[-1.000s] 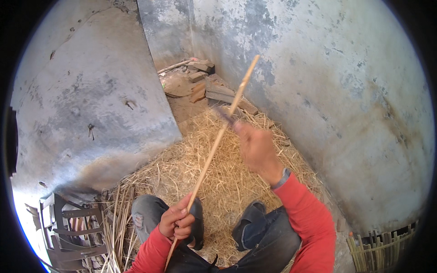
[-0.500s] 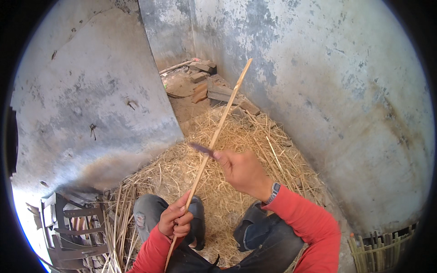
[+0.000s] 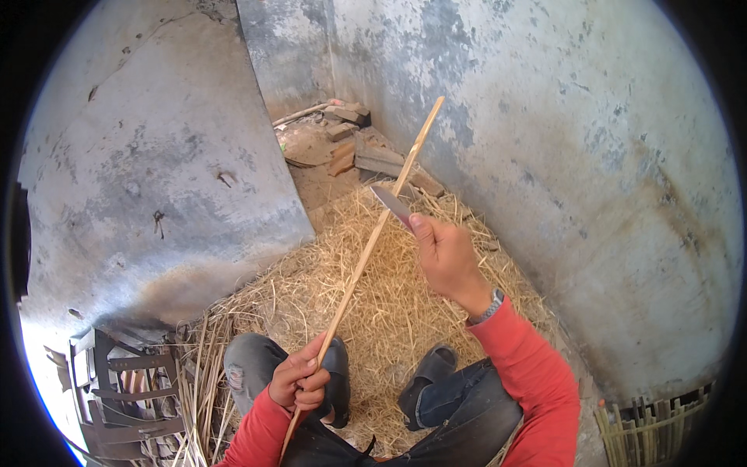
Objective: The person repeatedly shaves thin layers off a long wooden strip using a small knife, turning and repositioning the strip by hand as they work on different sections.
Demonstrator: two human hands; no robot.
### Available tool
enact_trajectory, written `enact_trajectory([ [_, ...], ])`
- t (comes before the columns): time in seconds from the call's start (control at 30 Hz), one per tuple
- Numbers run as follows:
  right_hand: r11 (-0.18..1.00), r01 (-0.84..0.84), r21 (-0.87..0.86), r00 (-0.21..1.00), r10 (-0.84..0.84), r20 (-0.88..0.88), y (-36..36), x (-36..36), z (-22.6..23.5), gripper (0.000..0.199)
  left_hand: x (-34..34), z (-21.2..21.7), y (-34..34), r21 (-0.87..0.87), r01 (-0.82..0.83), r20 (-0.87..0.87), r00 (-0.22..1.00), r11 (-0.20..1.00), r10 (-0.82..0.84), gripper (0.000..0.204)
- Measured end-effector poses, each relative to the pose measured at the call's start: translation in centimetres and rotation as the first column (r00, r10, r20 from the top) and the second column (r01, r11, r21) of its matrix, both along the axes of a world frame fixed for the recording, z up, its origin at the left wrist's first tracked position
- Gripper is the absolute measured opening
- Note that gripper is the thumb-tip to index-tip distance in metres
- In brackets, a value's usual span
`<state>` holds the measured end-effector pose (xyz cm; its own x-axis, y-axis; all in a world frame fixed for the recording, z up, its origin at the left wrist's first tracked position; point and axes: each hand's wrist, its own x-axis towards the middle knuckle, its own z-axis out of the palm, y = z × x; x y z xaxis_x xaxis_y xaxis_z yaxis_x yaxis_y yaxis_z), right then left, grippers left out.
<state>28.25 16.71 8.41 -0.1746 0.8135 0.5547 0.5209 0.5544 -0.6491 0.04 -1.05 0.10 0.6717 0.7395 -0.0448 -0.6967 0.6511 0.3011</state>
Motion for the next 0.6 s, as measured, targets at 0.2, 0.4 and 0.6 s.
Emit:
enact_trajectory([
  [0.2, 1.000, 0.010, -0.007, 1.000, -0.009, 0.017, 0.0, 0.1, 0.2, 0.048, 0.4, -0.1, 0.5, 0.003, 0.027, -0.003, 1.000, 1.000, -0.027, 0.057],
  [0.4, 0.999, 0.006, -0.046, 0.999, -0.004, 0.041, 0.3, -0.7, 0.6, 0.049, 0.5, 0.3, 0.5, -0.002, -0.007, -0.027, 1.000, 1.000, 0.007, 0.057],
  [0.6, 0.991, -0.126, 0.042, 0.991, 0.124, 0.046, -1.7, -1.8, -0.6, 0.043, 0.8, 0.6, 0.9, -0.002, -0.007, -0.092, 0.996, 1.000, 0.007, 0.056],
])
